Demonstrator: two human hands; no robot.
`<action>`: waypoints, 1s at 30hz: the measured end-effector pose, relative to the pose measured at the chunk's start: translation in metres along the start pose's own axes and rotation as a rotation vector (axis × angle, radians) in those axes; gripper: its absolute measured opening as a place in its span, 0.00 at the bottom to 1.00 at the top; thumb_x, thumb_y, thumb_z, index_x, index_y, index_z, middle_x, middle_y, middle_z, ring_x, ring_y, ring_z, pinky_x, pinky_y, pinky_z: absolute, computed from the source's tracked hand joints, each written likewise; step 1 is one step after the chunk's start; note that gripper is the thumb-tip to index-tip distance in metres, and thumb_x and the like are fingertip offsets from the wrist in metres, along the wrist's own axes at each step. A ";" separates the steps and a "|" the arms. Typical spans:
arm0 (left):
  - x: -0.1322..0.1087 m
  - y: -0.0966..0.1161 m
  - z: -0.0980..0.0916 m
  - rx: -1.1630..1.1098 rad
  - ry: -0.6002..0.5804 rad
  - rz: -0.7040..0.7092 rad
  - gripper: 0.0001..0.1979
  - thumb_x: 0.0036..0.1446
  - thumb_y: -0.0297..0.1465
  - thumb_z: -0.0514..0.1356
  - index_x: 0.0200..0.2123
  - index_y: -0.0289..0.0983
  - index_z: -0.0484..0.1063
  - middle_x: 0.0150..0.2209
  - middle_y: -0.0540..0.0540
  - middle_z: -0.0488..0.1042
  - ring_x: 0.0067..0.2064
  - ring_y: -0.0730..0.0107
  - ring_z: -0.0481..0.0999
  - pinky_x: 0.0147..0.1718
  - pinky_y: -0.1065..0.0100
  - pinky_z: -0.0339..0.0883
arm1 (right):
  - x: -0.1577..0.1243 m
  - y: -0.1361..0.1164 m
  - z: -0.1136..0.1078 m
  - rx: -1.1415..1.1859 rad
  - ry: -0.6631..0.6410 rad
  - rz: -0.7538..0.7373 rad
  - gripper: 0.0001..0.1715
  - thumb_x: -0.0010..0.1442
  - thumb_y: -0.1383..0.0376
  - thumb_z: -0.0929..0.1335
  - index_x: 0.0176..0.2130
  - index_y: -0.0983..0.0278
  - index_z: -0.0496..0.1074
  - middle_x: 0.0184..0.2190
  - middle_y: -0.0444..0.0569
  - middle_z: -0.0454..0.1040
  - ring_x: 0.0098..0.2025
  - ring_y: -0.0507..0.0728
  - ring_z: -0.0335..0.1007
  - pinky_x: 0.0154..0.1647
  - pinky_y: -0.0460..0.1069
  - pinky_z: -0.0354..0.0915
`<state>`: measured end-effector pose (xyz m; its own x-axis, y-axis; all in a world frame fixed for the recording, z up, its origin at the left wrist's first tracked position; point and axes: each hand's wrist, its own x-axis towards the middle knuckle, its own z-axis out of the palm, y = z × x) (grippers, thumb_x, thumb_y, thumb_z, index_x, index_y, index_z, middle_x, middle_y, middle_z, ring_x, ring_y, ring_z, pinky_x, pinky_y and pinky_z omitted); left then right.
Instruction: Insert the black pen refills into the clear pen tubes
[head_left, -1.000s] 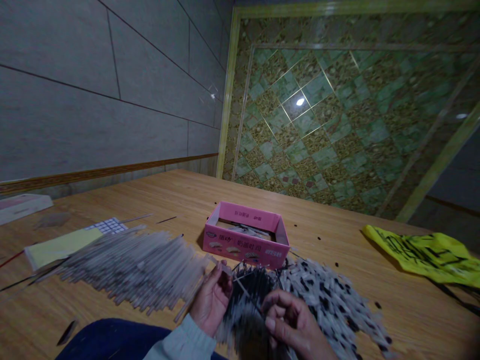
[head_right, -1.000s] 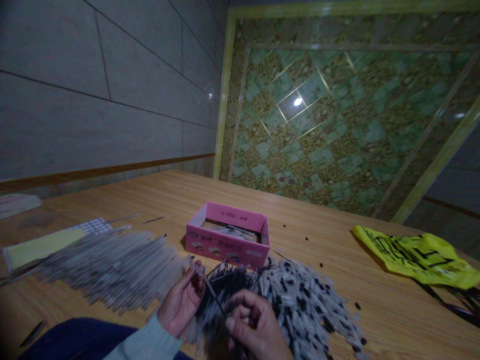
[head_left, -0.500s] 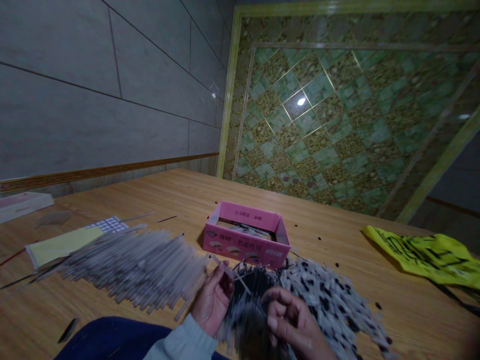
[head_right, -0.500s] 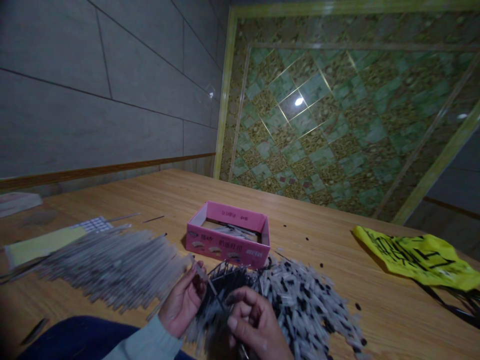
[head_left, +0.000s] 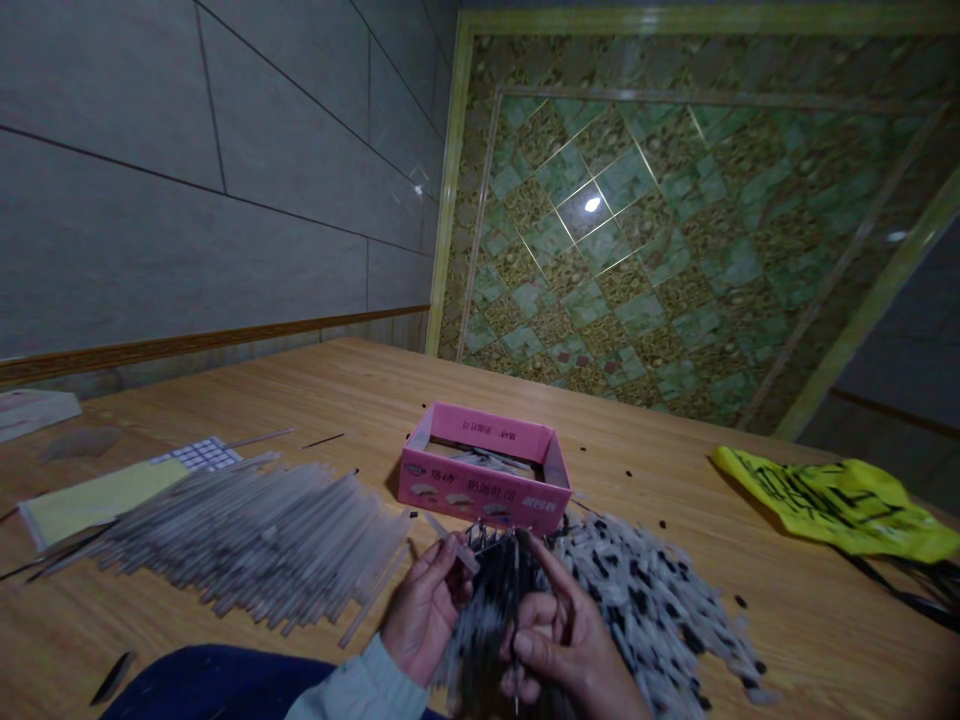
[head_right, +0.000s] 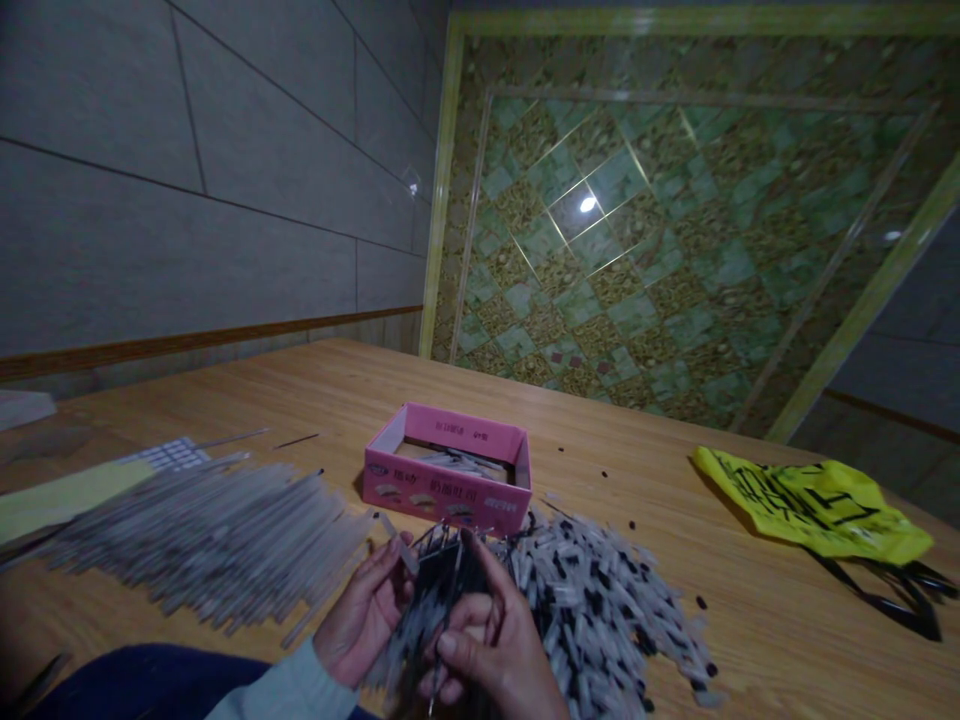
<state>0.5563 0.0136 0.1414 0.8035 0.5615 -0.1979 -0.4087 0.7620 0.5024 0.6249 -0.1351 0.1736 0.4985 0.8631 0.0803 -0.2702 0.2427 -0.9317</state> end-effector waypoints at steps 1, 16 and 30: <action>0.000 0.000 0.000 0.004 -0.003 -0.004 0.05 0.50 0.24 0.61 0.33 0.31 0.72 0.26 0.46 0.75 0.25 0.76 0.74 0.22 0.77 0.68 | 0.000 0.000 0.000 0.001 0.004 0.003 0.64 0.44 0.59 0.76 0.63 0.61 0.33 0.23 0.45 0.74 0.22 0.57 0.75 0.17 0.43 0.65; 0.000 -0.002 0.000 0.028 0.000 -0.025 0.06 0.50 0.24 0.61 0.34 0.32 0.71 0.26 0.47 0.74 0.25 0.77 0.73 0.22 0.77 0.68 | 0.003 0.002 -0.002 -0.064 0.089 -0.054 0.70 0.43 0.60 0.76 0.62 0.57 0.24 0.19 0.39 0.72 0.19 0.58 0.74 0.15 0.45 0.65; -0.001 -0.001 0.001 0.041 0.026 -0.032 0.05 0.50 0.24 0.61 0.33 0.31 0.72 0.24 0.47 0.74 0.23 0.77 0.72 0.20 0.77 0.68 | 0.001 -0.002 0.007 -0.240 0.705 -0.411 0.25 0.51 0.58 0.72 0.44 0.62 0.60 0.27 0.44 0.75 0.27 0.54 0.73 0.34 0.48 0.68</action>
<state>0.5566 0.0117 0.1422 0.8044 0.5452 -0.2359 -0.3641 0.7663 0.5294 0.6205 -0.1313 0.1779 0.9370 0.2298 0.2632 0.1868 0.3070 -0.9332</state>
